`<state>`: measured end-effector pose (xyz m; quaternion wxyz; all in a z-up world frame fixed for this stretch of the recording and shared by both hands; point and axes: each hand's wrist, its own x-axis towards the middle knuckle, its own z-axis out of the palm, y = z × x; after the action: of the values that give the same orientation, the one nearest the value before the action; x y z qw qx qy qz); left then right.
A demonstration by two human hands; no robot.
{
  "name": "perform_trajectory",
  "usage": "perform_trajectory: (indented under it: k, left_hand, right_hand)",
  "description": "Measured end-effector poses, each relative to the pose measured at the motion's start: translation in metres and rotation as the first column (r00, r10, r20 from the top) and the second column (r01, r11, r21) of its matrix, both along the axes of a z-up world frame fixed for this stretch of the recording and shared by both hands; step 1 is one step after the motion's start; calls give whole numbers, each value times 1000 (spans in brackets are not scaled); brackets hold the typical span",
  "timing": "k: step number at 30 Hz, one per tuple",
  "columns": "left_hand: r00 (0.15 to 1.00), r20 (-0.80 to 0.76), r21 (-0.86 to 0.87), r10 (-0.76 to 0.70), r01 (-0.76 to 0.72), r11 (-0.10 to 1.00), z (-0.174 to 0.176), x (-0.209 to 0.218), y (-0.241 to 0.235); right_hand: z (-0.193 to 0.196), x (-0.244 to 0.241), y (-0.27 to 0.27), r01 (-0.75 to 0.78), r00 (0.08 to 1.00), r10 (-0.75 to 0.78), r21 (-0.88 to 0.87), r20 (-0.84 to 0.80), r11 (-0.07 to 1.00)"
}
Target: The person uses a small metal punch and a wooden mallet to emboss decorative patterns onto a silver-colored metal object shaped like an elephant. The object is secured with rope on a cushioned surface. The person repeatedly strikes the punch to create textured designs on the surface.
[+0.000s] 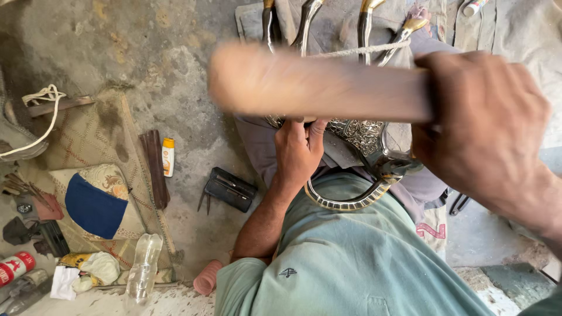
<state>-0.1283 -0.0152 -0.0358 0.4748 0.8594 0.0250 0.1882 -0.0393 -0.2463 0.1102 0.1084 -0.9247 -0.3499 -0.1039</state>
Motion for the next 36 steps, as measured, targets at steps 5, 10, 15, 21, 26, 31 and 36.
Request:
perform_trajectory:
  k: [5, 10, 15, 21, 26, 31, 36]
  left_hand:
    - [999, 41, 115, 21, -26, 993, -23, -8, 3]
    - [988, -154, 46, 30, -23, 999, -26, -7, 5]
    - [969, 200, -31, -146, 155, 987, 7, -3, 7]
    - [997, 27, -203, 66, -59, 977, 26, -13, 6]
    - [966, -88, -365, 242, -258, 895, 26, -56, 52]
    - [948, -142, -251, 286, -313, 916, 23, -78, 64]
    - [951, -187, -450, 248, -307, 838, 13, -78, 47]
  right_hand:
    - [10, 8, 22, -87, 921, 165, -226, 354, 970]
    - [17, -1, 24, -31, 924, 155, -336, 348, 941]
    - [17, -12, 10, -45, 969, 101, -238, 226, 970]
    - [-9, -20, -47, 129, 989, -106, -256, 103, 958]
    - [-116, -28, -94, 624, 711, -423, 227, -562, 747]
    - [-230, -71, -115, 814, 491, -434, 220, -755, 538]
    - [-260, -100, -122, 807, 559, -451, 331, -696, 489]
